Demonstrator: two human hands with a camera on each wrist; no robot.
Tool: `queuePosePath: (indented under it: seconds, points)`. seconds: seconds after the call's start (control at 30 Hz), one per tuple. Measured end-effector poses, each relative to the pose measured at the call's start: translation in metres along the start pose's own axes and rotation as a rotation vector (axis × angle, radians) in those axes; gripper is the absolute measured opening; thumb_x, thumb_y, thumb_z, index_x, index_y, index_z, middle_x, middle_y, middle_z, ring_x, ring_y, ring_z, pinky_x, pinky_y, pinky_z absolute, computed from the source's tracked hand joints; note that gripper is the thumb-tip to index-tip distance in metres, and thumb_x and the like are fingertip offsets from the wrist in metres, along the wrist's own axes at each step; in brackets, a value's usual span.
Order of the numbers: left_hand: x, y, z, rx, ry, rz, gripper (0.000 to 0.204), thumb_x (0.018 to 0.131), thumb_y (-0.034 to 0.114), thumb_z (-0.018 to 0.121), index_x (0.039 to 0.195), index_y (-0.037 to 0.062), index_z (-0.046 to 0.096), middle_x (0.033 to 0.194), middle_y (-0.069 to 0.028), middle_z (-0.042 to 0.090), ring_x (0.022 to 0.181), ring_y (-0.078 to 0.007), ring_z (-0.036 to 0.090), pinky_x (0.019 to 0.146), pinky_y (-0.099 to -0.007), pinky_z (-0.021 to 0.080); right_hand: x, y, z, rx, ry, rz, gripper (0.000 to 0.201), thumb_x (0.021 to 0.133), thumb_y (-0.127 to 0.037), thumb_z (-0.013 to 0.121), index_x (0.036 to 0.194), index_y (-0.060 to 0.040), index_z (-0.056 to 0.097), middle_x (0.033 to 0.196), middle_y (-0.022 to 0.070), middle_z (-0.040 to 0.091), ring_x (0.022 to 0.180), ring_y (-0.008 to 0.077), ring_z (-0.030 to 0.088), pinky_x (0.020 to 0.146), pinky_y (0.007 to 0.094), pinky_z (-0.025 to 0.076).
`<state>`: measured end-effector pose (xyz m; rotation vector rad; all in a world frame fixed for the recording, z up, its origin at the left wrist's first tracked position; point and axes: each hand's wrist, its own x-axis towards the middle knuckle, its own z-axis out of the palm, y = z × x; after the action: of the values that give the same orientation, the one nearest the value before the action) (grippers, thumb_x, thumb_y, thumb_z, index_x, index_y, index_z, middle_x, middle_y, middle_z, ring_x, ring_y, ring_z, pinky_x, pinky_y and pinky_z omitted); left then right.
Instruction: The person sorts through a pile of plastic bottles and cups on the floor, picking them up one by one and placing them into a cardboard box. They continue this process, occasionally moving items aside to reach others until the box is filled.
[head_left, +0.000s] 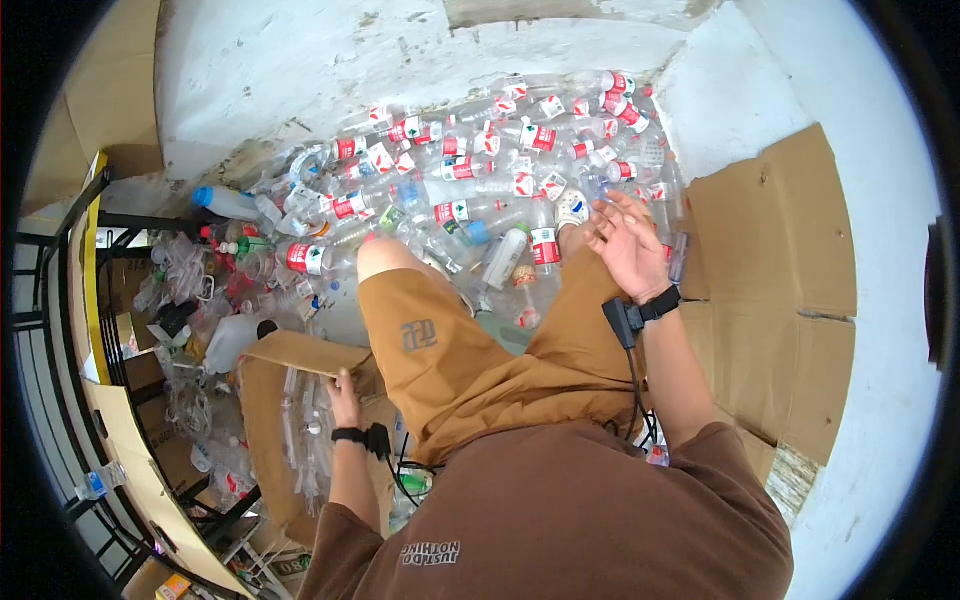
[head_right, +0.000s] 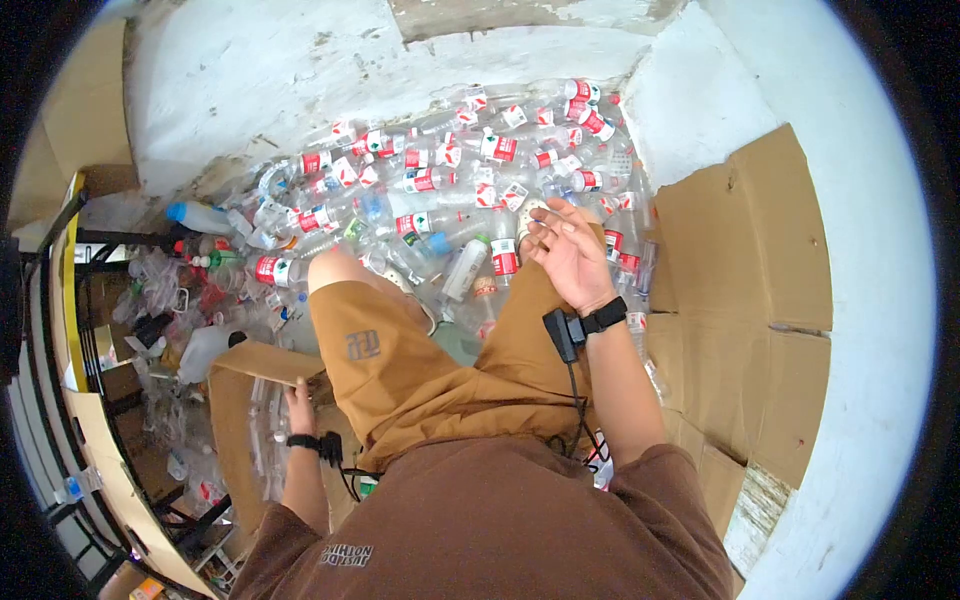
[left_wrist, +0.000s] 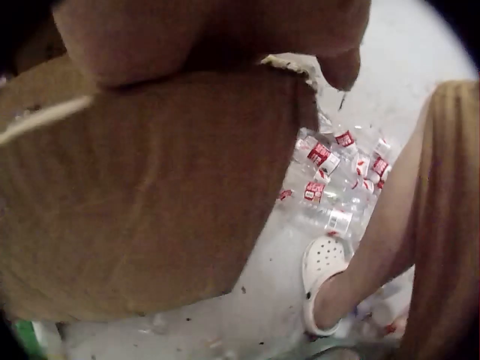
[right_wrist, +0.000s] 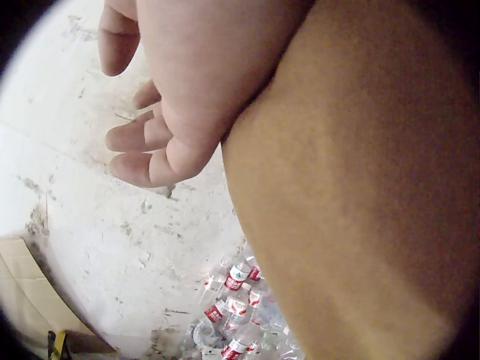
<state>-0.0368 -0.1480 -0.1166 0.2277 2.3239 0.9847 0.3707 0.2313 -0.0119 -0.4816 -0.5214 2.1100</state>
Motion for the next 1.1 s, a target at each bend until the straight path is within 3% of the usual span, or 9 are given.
queuePosePath:
  seconds: [0.13, 0.27, 0.6, 0.67, 0.83, 0.93, 0.97, 1.07, 1.1]
  points:
    - [-0.049, -0.054, -0.029, 0.274, -0.088, 0.114, 0.065, 0.085, 0.027, 0.065, 0.136, -0.0022, 0.037, 0.130, -0.0246, 0.049, 0.117, -0.0349, 0.051, 0.097, -0.0403, 0.040, -0.001, 0.000, -0.003, -0.036, 0.000, 0.004, 0.037, 0.092, -0.015, 0.053, 0.127, -0.0067, 0.045, 0.120, 0.0131, 0.054, 0.110, 0.0227, 0.054, 0.095, 0.0431, 0.044]
    - [-0.101, -0.097, -0.071, 0.545, -0.066, 0.002, 0.048, 0.079, 0.019, 0.066, 0.120, -0.0010, 0.054, 0.110, -0.0255, 0.062, 0.103, -0.0390, 0.060, 0.086, -0.0433, 0.047, -0.002, 0.000, -0.005, -0.038, -0.013, 0.002, 0.038, 0.092, -0.015, 0.054, 0.128, -0.0063, 0.044, 0.123, 0.0137, 0.053, 0.112, 0.0231, 0.052, 0.096, 0.0431, 0.043]
    - [-0.146, -0.158, -0.111, 0.688, 0.097, -0.090, 0.037, 0.079, 0.027, 0.066, 0.103, -0.0013, 0.063, 0.091, -0.0268, 0.065, 0.089, -0.0433, 0.063, 0.077, -0.0488, 0.049, 0.005, 0.006, -0.003, -0.047, -0.030, 0.029, 0.039, 0.091, -0.015, 0.054, 0.128, -0.0060, 0.044, 0.122, 0.0136, 0.053, 0.111, 0.0232, 0.052, 0.096, 0.0428, 0.044]
    - [-0.141, -0.164, -0.119, 0.991, 0.058, -0.155, 0.039, 0.079, 0.029, 0.066, 0.100, -0.0041, 0.063, 0.089, -0.0296, 0.064, 0.088, -0.0451, 0.062, 0.076, -0.0502, 0.050, 0.005, 0.007, 0.000, -0.043, -0.027, 0.033, 0.039, 0.091, -0.015, 0.054, 0.128, -0.0059, 0.044, 0.121, 0.0135, 0.054, 0.110, 0.0232, 0.053, 0.095, 0.0427, 0.044]
    - [-0.147, -0.139, -0.171, 0.873, 0.239, -0.171, 0.037, 0.075, 0.031, 0.072, 0.084, -0.0054, 0.068, 0.083, -0.0289, 0.065, 0.084, -0.0433, 0.065, 0.075, -0.0471, 0.052, 0.004, 0.004, 0.000, -0.031, -0.024, 0.038, 0.038, 0.091, -0.015, 0.054, 0.127, -0.0055, 0.044, 0.120, 0.0133, 0.055, 0.108, 0.0231, 0.054, 0.094, 0.0421, 0.045]
    - [-0.155, -0.130, -0.215, 0.744, 0.336, -0.125, 0.035, 0.071, 0.026, 0.077, 0.091, -0.0025, 0.070, 0.084, -0.0252, 0.067, 0.082, -0.0402, 0.066, 0.071, -0.0448, 0.053, 0.002, 0.000, 0.001, -0.015, -0.025, 0.031, 0.037, 0.092, -0.015, 0.054, 0.126, -0.0054, 0.045, 0.119, 0.0133, 0.056, 0.107, 0.0230, 0.055, 0.094, 0.0419, 0.045]
    - [-0.166, -0.089, -0.211, 0.922, 0.390, -0.196, 0.032, 0.071, 0.023, 0.077, 0.091, -0.0013, 0.070, 0.084, -0.0253, 0.067, 0.082, -0.0391, 0.066, 0.072, -0.0439, 0.052, 0.001, -0.001, 0.002, 0.006, -0.026, 0.038, 0.037, 0.092, -0.015, 0.054, 0.126, -0.0054, 0.045, 0.119, 0.0135, 0.056, 0.107, 0.0230, 0.055, 0.094, 0.0419, 0.045]
    - [-0.170, -0.089, -0.256, 0.802, 0.355, -0.145, 0.028, 0.072, 0.016, 0.071, 0.094, -0.0003, 0.070, 0.090, -0.0160, 0.070, 0.086, -0.0330, 0.067, 0.077, -0.0395, 0.052, -0.003, -0.001, -0.002, 0.036, -0.023, 0.034, 0.036, 0.092, -0.015, 0.053, 0.126, -0.0056, 0.046, 0.119, 0.0134, 0.056, 0.108, 0.0229, 0.056, 0.094, 0.0419, 0.045]
    - [-0.162, -0.132, -0.293, 0.599, 0.351, -0.074, 0.030, 0.071, 0.015, 0.070, 0.096, -0.0016, 0.069, 0.090, -0.0173, 0.070, 0.086, -0.0335, 0.067, 0.076, -0.0405, 0.053, -0.003, -0.002, -0.004, 0.041, -0.042, 0.037, 0.036, 0.093, -0.016, 0.053, 0.126, -0.0058, 0.046, 0.120, 0.0131, 0.056, 0.108, 0.0227, 0.056, 0.094, 0.0418, 0.045]
